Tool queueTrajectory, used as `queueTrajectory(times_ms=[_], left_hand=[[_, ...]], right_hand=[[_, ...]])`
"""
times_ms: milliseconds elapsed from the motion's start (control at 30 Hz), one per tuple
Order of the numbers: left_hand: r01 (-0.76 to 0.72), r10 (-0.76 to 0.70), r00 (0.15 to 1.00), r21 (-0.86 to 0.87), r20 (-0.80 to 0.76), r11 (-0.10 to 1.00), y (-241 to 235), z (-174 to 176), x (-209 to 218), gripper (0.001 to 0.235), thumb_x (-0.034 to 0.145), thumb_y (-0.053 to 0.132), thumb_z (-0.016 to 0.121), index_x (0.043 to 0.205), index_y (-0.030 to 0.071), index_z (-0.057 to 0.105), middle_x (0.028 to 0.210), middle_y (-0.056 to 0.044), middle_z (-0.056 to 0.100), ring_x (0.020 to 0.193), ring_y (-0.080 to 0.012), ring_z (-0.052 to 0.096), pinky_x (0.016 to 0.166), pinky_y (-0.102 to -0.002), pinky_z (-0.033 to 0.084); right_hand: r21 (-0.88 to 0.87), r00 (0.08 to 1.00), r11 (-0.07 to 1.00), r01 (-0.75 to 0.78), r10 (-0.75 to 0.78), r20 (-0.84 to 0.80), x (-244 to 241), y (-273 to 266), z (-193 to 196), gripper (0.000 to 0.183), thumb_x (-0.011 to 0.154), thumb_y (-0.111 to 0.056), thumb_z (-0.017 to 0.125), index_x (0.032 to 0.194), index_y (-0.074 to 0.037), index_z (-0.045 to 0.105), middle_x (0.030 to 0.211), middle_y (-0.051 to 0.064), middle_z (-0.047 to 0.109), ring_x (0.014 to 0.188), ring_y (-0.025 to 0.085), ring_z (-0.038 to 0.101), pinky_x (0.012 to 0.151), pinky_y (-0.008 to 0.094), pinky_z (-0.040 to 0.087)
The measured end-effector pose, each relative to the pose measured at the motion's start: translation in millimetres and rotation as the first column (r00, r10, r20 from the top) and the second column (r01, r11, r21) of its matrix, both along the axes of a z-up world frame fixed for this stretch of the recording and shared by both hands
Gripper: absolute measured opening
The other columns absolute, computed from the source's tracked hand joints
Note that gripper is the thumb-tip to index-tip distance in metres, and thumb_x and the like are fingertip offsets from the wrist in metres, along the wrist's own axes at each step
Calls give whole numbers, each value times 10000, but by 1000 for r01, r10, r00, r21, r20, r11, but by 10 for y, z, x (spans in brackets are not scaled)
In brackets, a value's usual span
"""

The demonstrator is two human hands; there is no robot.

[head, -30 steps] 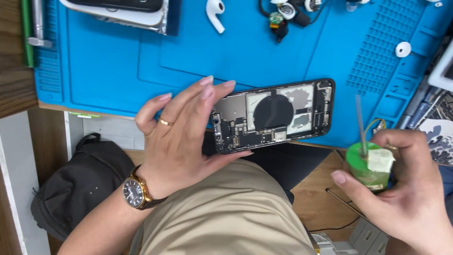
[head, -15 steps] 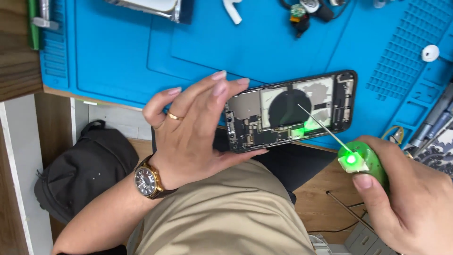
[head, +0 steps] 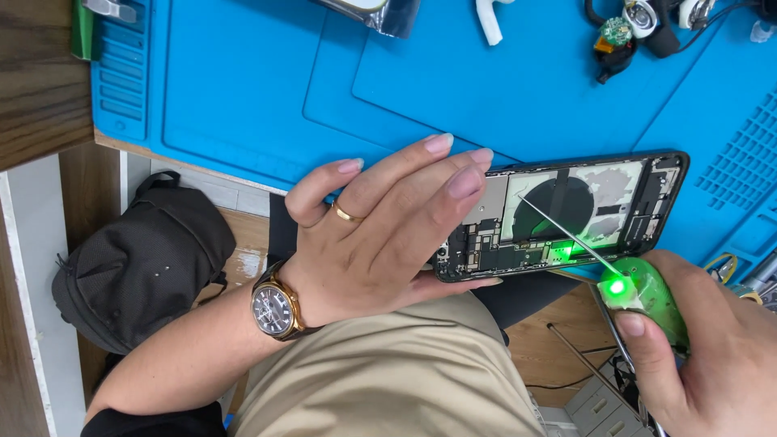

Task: The person uses a green laser pointer to inspect the interior of a disassembled smartphone, then wipes the internal components with a white tissue. The person handles the phone and tissue while seated at a workbench with tools and parts visible.

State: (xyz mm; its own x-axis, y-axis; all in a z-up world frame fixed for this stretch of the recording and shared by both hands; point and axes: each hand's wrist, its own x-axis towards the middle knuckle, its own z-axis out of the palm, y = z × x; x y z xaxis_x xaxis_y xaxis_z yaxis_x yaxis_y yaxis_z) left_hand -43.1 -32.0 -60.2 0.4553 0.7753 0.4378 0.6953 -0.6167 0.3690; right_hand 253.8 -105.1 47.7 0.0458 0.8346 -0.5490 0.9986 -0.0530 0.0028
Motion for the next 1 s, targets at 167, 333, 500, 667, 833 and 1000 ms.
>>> queueTrajectory(times_ms=[167, 333, 500, 667, 833, 1000], left_hand=[[-9, 9, 1000, -5, 12, 1000, -13, -29, 14, 720, 1100, 773, 432, 1461, 151, 457, 1372, 84, 798, 1323, -112, 677, 1127, -349, 233], [-6, 6, 1000, 4, 16, 1000, 17, 1, 13, 640, 1109, 711, 385, 1438, 173, 493, 1352, 92, 807, 1307, -106, 678, 1122, -337, 227], [-2, 2, 1000, 9, 26, 1000, 41, 21, 15, 588, 1111, 669, 393, 1407, 178, 526, 1333, 82, 810, 1288, -115, 685, 1112, -336, 229], [-2, 2, 1000, 15, 20, 1000, 48, 17, 22, 556, 1111, 654, 400, 1388, 193, 542, 1323, 91, 807, 1273, -107, 691, 1117, -332, 217], [-5, 4, 1000, 22, 28, 1000, 53, 12, 24, 561, 1113, 646, 362, 1391, 192, 537, 1312, 89, 818, 1258, -109, 710, 1115, -333, 215], [-10, 9, 1000, 11, 18, 1000, 57, 35, 23, 526, 1112, 639, 414, 1376, 202, 544, 1323, 98, 801, 1265, -101, 695, 1103, -335, 215]], right_hand=[[15, 999, 999, 30, -30, -30, -21, -2, 7, 508, 947, -388, 535, 1361, -119, 655, 778, 131, 682, 699, 405, 645, 647, 471, 463], [-16, 997, 997, 74, -74, -13, -45, 10, 13, 517, 955, -421, 504, 1354, -127, 652, 780, 117, 686, 691, 381, 656, 643, 461, 463], [-17, 997, 997, 78, -78, 7, -65, 17, 22, 536, 958, -438, 500, 1363, -124, 657, 822, 116, 701, 715, 385, 663, 656, 455, 469], [1, 997, 997, 80, -80, -4, -51, -5, 10, 548, 959, -442, 497, 1361, -110, 666, 833, 123, 696, 717, 393, 656, 656, 457, 461], [-8, 997, 997, 73, -73, 15, -23, -25, -3, 571, 956, -453, 498, 1385, -113, 659, 856, 116, 700, 721, 396, 666, 654, 452, 481], [21, 996, 996, 90, -90, -5, -58, -35, 7, 517, 970, -428, 513, 1350, -117, 672, 825, 123, 673, 727, 395, 651, 669, 452, 470]])
